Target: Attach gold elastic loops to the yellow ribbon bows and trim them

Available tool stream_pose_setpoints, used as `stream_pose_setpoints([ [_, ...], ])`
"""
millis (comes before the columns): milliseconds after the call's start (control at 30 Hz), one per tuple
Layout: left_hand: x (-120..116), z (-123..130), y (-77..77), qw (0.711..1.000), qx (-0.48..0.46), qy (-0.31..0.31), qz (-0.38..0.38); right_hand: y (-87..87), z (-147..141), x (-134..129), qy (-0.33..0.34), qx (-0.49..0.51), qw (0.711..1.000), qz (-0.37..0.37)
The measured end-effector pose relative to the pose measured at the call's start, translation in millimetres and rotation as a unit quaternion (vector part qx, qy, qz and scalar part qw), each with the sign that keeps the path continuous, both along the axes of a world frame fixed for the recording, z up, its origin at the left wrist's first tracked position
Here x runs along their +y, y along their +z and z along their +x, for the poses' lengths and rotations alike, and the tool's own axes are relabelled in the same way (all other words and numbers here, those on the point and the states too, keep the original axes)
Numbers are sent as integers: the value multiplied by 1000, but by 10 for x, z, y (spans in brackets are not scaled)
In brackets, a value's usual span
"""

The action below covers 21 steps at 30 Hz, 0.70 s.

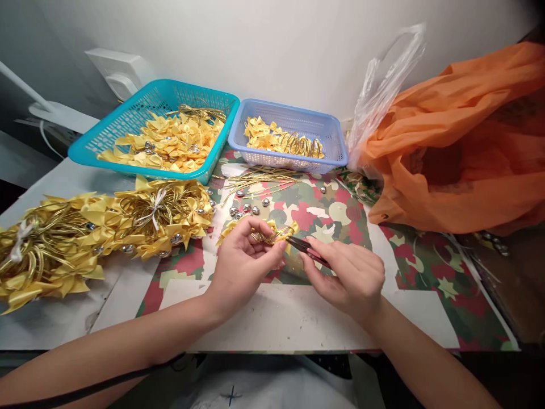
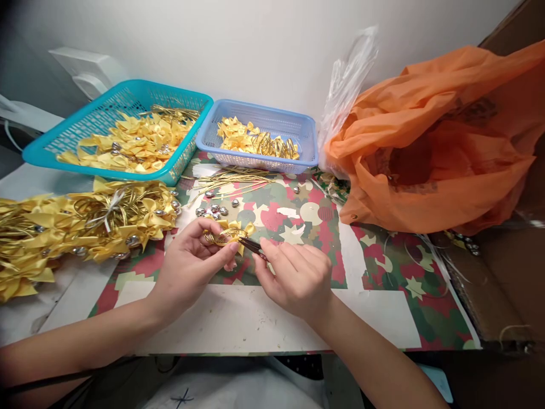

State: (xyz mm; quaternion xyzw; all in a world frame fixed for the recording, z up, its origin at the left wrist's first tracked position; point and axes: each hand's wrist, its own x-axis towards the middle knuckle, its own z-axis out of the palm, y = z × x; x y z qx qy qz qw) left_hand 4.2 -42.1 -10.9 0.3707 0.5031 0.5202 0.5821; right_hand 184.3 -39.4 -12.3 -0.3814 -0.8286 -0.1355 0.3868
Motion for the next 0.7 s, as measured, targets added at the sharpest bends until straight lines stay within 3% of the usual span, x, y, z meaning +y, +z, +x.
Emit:
stream_pose_setpoints([
  [700, 8, 2, -24, 1000, 17, -14, 17, -2, -8, 13, 2, -21, 999, -34],
])
